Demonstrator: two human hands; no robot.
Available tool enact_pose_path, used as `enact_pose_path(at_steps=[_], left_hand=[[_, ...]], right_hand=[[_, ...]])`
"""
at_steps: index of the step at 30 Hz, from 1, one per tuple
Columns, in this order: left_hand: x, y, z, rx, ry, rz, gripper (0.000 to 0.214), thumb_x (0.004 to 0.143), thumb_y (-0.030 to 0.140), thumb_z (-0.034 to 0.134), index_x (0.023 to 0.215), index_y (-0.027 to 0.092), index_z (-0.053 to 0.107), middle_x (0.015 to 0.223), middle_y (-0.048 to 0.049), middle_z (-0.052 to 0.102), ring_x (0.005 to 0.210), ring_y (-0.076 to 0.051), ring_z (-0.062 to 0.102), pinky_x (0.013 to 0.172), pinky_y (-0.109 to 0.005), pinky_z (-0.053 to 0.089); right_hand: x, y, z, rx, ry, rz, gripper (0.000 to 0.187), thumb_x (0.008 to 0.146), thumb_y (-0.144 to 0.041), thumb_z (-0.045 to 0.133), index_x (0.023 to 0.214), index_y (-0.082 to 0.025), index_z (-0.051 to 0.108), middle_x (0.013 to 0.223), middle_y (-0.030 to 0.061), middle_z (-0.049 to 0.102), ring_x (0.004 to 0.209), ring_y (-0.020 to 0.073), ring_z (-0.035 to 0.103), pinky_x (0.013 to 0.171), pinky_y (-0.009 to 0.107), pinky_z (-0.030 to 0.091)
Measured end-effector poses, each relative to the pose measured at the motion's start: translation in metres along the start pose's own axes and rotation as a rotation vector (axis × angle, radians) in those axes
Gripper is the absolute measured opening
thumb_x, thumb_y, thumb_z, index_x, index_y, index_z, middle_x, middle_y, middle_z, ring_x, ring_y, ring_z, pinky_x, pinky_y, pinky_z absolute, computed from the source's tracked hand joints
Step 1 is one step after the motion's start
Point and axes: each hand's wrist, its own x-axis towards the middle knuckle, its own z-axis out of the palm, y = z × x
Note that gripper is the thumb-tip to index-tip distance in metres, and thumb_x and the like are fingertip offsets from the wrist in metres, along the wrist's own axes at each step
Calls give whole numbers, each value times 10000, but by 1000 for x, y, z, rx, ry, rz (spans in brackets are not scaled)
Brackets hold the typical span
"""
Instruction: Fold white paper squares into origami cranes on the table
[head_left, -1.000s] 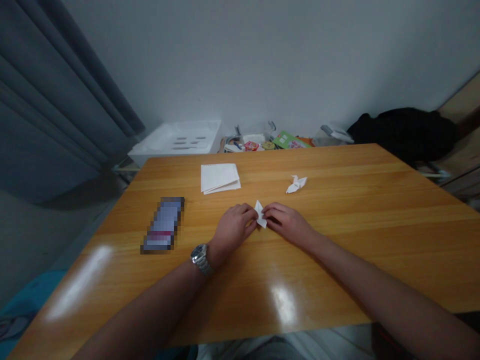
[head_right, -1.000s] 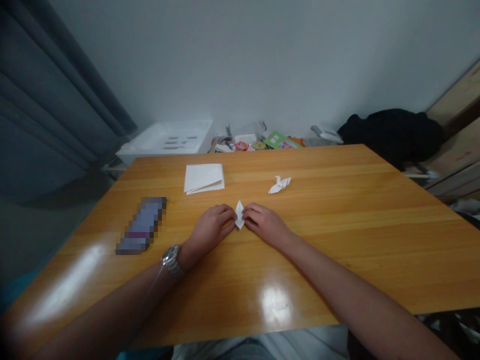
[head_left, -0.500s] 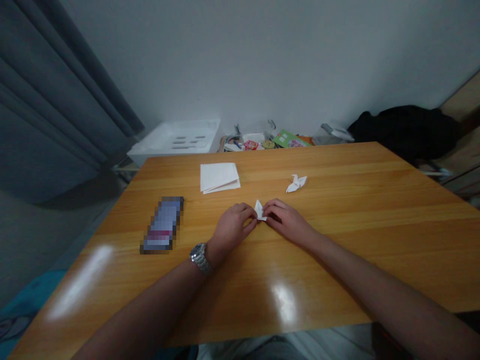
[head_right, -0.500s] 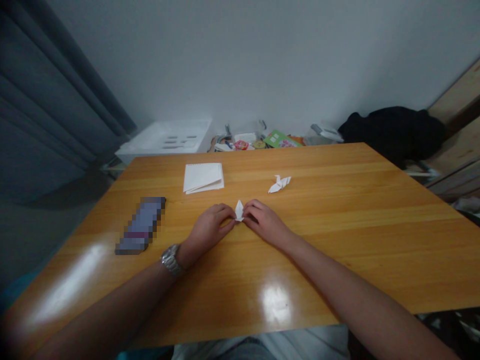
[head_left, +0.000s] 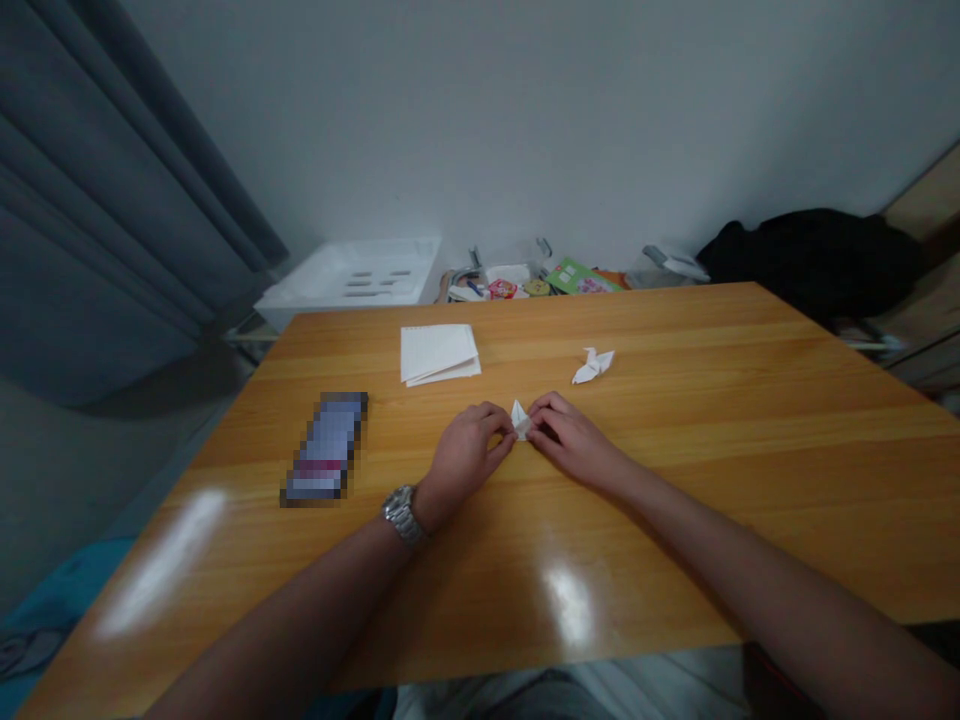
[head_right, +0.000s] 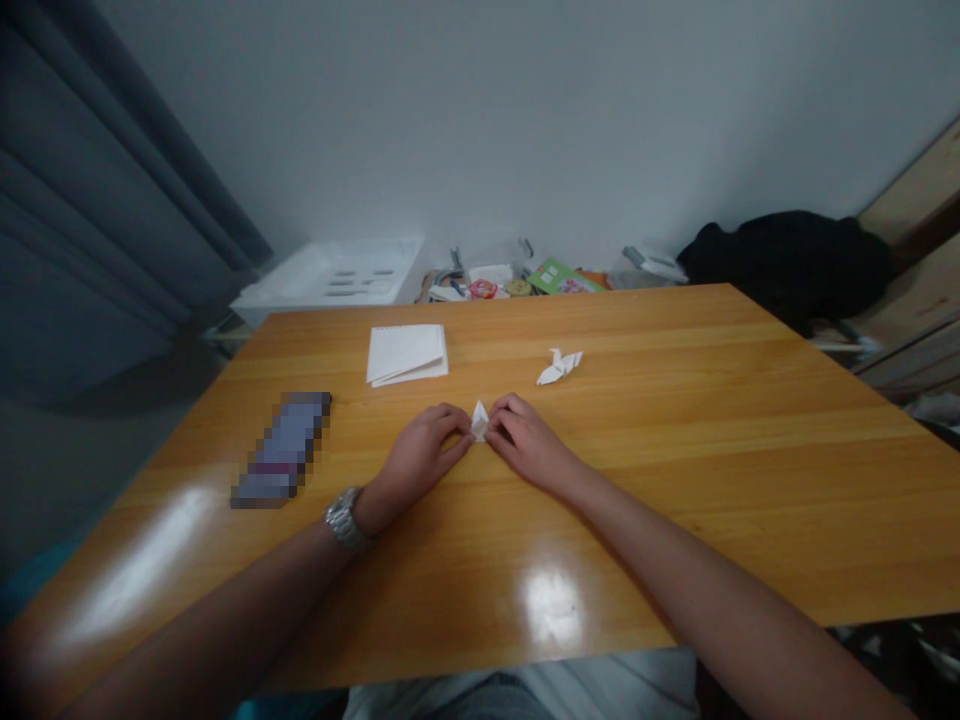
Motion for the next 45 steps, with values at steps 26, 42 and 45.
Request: enact_pose_path(at_steps=[26, 42, 45], left_hand=[[3, 2, 2, -25, 34, -116, 58, 915, 261, 637, 879, 217, 627, 894, -18, 694, 842, -195, 636, 768, -312, 491], [1, 6, -3, 82, -10, -12, 133, 953, 303, 606, 1028, 210, 665, 1076, -54, 693, 1010, -224, 621, 900, -349, 501], [0, 7, -2, 116, 12, -18, 160, 940, 340, 627, 1025, 207, 654, 1061, -58, 682, 992, -231, 614, 868, -351, 501]], right_hand=[[-2, -3, 0, 33, 59, 83, 88, 913, -213, 642, 855, -200, 578, 943, 46, 571, 870, 197, 559, 777, 330, 464], [-3, 3, 1, 29, 70, 0, 36, 910, -177, 646, 909, -204, 669, 1047, 77, 627, 961, 210, 625, 862, 367, 517], [-5, 4, 1, 32, 73, -23, 59, 919, -192, 646, 929, -212, 701, 1058, 80, 622, 988, 214, 629, 882, 376, 525]])
